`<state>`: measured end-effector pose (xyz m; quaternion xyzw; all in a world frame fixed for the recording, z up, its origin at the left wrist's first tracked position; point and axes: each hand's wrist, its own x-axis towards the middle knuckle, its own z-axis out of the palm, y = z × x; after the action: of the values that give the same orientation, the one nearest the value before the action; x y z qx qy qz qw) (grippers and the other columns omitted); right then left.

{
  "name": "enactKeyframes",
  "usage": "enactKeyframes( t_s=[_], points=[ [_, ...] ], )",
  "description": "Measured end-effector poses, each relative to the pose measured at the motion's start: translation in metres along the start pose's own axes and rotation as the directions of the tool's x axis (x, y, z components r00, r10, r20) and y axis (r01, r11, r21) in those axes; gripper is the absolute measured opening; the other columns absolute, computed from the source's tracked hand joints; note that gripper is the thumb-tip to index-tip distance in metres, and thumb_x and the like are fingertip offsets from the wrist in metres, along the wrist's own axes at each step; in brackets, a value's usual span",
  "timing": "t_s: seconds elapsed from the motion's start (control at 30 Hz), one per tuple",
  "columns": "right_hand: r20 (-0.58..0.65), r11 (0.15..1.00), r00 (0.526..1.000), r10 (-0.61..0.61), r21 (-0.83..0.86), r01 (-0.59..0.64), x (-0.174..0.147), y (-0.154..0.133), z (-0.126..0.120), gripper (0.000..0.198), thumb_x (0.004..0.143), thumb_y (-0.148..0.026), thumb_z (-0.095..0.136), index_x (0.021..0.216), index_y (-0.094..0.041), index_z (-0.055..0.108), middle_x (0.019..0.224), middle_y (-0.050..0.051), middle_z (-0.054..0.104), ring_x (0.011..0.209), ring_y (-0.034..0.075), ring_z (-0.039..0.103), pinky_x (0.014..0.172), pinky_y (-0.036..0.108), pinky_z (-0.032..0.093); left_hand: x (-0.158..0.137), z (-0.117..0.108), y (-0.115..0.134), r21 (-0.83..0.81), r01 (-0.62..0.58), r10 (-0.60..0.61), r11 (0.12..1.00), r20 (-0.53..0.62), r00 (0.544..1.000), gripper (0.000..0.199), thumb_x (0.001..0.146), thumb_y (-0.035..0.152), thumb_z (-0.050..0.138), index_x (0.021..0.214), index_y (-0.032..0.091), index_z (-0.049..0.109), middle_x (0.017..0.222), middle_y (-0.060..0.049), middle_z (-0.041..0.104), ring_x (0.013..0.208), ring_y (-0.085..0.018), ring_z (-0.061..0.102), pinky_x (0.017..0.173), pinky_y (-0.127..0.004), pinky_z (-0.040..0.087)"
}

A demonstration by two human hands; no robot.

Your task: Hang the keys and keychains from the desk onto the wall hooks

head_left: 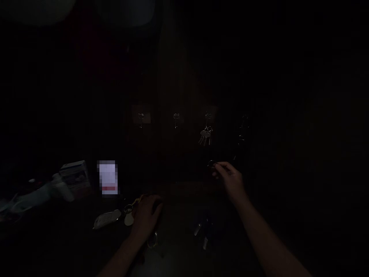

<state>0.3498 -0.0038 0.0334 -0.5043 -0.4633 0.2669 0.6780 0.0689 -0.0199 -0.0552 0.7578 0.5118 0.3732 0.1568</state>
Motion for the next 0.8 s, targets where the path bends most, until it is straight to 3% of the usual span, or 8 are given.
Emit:
enactKeyframes(
  t_s=[0.33,0.63,0.8],
  points=[
    [-0.266,0.970,0.947,-0.182,0.112,0.218,0.052,-0.050,-0.027,0.020,0.060,-0.033,0.071,0.069,-0.018,0.061,0.060,-0.005,0.060,0.047,0.006,0.053,0.042,0.015,0.038,-0.001,0.001,0.005,0.013,-0.006,0.005,1.000,0.030,1.000,0.021,0.081,0.023,0.049,0.097,0.023,0.061,0.101,-0.005,0.065,0.100,-0.024,0.057,0.087,-0.042,0.043],
    [-0.397,0.960,0.893,-0.210,0.088,0.265,0.085,-0.077,-0.046,0.006,0.064,-0.022,0.064,0.063,-0.018,0.059,0.054,-0.007,0.057,0.042,0.004,0.051,0.035,0.011,0.036,-0.002,0.000,0.010,0.030,-0.035,0.034,0.999,0.050,0.998,0.019,0.081,0.021,0.050,0.097,0.023,0.060,0.099,-0.004,0.064,0.098,-0.024,0.057,0.087,-0.041,0.042],
    [-0.427,0.984,0.894,-0.137,0.048,0.173,0.098,-0.082,-0.048,0.008,0.066,-0.016,0.061,0.060,-0.017,0.056,0.050,-0.006,0.056,0.037,0.004,0.049,0.031,0.011,0.034,-0.002,0.000,0.012,0.024,-0.031,0.030,0.999,0.052,0.998,0.018,0.080,0.021,0.050,0.095,0.023,0.059,0.098,-0.005,0.064,0.097,-0.024,0.056,0.086,-0.041,0.042]
  ],
)
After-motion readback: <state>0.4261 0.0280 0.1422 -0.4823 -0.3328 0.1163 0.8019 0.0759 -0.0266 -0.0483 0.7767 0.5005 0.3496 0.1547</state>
